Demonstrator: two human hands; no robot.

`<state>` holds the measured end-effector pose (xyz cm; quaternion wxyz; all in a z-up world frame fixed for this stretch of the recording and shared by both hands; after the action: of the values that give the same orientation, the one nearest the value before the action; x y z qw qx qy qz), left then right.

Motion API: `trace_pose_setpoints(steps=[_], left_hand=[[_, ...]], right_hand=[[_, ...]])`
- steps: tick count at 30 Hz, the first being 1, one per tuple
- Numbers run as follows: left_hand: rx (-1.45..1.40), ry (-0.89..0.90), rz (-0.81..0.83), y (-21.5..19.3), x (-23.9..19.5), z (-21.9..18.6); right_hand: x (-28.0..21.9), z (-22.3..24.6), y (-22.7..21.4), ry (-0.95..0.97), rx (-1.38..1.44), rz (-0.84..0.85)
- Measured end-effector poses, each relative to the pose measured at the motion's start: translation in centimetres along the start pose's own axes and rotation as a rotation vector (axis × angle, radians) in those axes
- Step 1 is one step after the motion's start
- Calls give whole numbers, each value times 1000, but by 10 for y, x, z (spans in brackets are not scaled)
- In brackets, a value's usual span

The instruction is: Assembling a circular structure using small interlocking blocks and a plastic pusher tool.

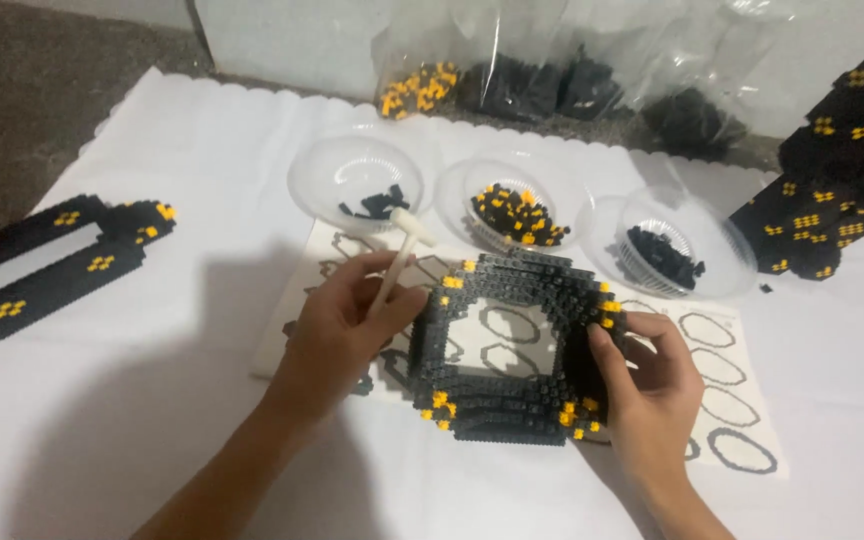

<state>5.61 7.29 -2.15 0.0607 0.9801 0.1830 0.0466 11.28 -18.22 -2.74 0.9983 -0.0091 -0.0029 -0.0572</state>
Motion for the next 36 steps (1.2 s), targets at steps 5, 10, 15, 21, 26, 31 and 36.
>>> trace_pose_setpoints(steps=[5, 10, 15, 21, 26, 31, 36], left_hand=[[26, 13, 32, 1, -1, -2], [15, 11, 57, 2, -2, -1], [-75, -73, 62, 4, -3, 2], [-235, 105, 265, 16, -8, -4], [-339, 416, 405, 24, -25, -24], [-232, 627, 369, 26, -36, -44], [-170, 567, 413, 34, -41, -36]], right_hand=[[-8, 10, -1, -3, 129, -82], [-7, 12, -8, -50, 161, -123], [-5, 10, -6, 43, 113, -125], [-4, 11, 14, 359, 187, -10], [3, -6, 16, 594, 69, 56], [9, -15, 25, 656, -142, 348], [3, -5, 41, 539, -380, 634]])
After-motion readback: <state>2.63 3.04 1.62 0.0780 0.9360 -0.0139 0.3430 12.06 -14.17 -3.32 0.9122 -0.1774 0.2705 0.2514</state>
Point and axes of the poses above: each hand's wrist, its own x-axis towards the middle knuckle, its own y-axis out of the palm, z = x × y, the point moved 6 cm from there along x, towards the middle knuckle, and after that the axes turned 14 degrees about y, right-handed, at the moved point
